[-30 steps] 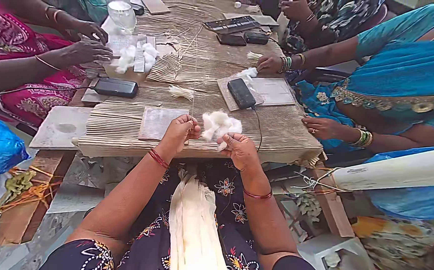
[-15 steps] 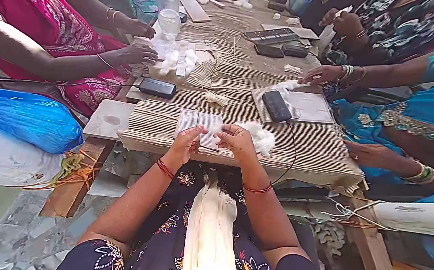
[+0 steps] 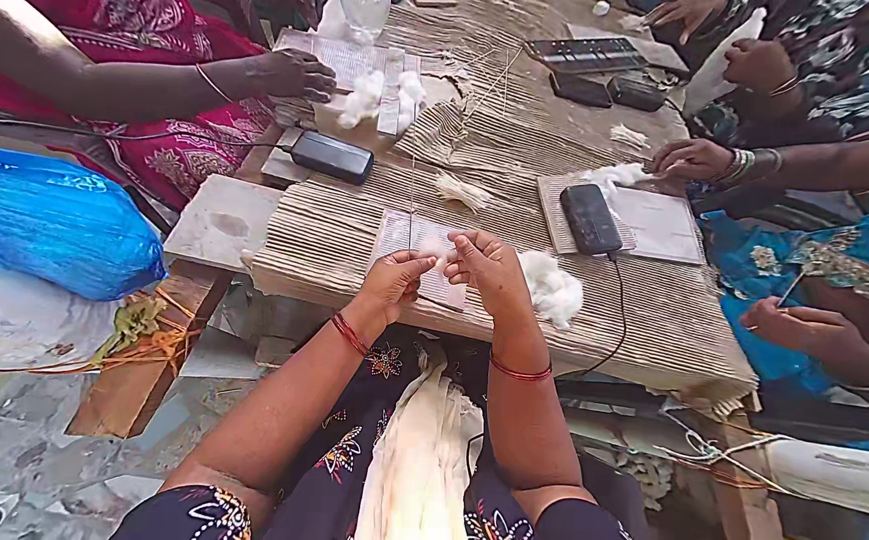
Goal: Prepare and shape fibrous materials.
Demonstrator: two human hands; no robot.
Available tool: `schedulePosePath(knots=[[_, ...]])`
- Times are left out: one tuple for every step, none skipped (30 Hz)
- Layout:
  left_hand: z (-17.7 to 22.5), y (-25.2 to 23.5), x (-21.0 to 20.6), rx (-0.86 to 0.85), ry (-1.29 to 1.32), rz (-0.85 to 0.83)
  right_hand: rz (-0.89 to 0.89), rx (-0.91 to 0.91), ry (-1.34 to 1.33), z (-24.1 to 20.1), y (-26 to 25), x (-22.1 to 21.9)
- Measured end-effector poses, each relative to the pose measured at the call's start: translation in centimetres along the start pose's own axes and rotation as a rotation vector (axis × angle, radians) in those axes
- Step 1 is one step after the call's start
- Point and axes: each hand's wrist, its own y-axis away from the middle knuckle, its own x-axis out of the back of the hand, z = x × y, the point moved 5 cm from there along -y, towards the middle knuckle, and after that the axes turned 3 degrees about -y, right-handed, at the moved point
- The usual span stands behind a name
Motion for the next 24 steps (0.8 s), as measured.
schedulePosePath(knots=[[0.0, -0.1, 0.1, 0.003, 0.02, 0.004, -0.006, -0.005, -0.057, 0.3, 0.2, 0.0], [0.0, -0.1, 0.1, 0.005, 0.03, 0.005, -0.009, -0.012, -0.1, 0.7, 0.4, 0.0], [0.0, -0.1, 0.2, 0.007, 0.041, 0.012, -0.018, -0.024, -0.118, 1.0, 0.6, -0.1], [0.0, -0.1, 0.2, 0.008, 0.05, 0.017, -0.021, -0.03, -0.132, 1.3, 0.5, -0.4], [0.1, -0.1, 0.3, 0.014, 0.062, 0.026, -0.017, -0.036, -0.133, 1.4, 0.4, -0.7], [0.1, -0.1, 0.2, 0.024, 0.08, 0.039, -0.003, -0.035, -0.123, 1.5, 0.3, -0.9], [0.1, -0.2, 0.2, 0.031, 0.098, 0.05, 0.016, -0.028, -0.106, 1.5, 0.2, -0.9], [0.1, -0.3, 0.2, 0.035, 0.114, 0.051, 0.028, -0.016, -0.079, 1.5, 0.1, -0.8], [0.1, -0.3, 0.2, 0.03, 0.121, 0.04, 0.028, 0.001, -0.044, 1.5, 0.0, -0.7], [0.2, -0.3, 0.3, 0.025, 0.123, 0.027, 0.021, 0.016, -0.009, 1.4, -0.1, -0.7], [0.2, -0.4, 0.4, 0.017, 0.117, 0.002, 0.005, 0.032, 0.021, 1.3, -0.2, -0.7], [0.3, -0.4, 0.4, 0.011, 0.102, -0.018, -0.015, 0.044, 0.05, 1.3, -0.2, -0.8], [0.3, -0.3, 0.4, 0.01, 0.08, -0.025, -0.031, 0.055, 0.079, 1.2, -0.1, -0.9], [0.3, -0.4, 0.4, 0.009, 0.076, -0.011, -0.039, 0.062, 0.105, 1.1, 0.0, -0.9], [0.1, -0.4, 0.4, 0.005, 0.082, 0.005, -0.039, 0.07, 0.126, 0.9, 0.3, -0.9], [0.1, -0.5, 0.5, 0.002, 0.089, 0.015, -0.034, 0.078, 0.135, 0.8, 0.6, -0.8], [0.1, -0.6, 0.5, -0.002, 0.09, 0.016, -0.013, 0.08, 0.125, 0.7, 0.3, -0.6], [0.1, -0.6, 0.6, -0.004, 0.096, 0.016, 0.011, 0.079, 0.106, 0.8, 0.0, -0.5], [0.1, -0.6, 0.6, -0.004, 0.102, 0.021, 0.032, 0.074, 0.082, 1.0, -0.2, -0.4], [0.1, -0.4, 0.6, -0.002, 0.107, 0.032, 0.048, 0.065, 0.058, 1.3, -0.3, -0.3], [0.2, -0.3, 0.5, -0.003, 0.107, 0.045, 0.05, 0.052, 0.042, 1.4, -0.3, -0.4], [0.3, -0.2, 0.5, -0.005, 0.115, 0.057, 0.04, 0.035, 0.034, 1.6, -0.4, -0.5], [0.3, -0.2, 0.5, -0.006, 0.123, 0.066, 0.024, 0.017, 0.025, 1.8, -0.3, -0.7], [0.3, -0.2, 0.6, -0.008, 0.129, 0.069, 0.016, 0.009, 0.007, 1.9, -0.4, -0.9]])
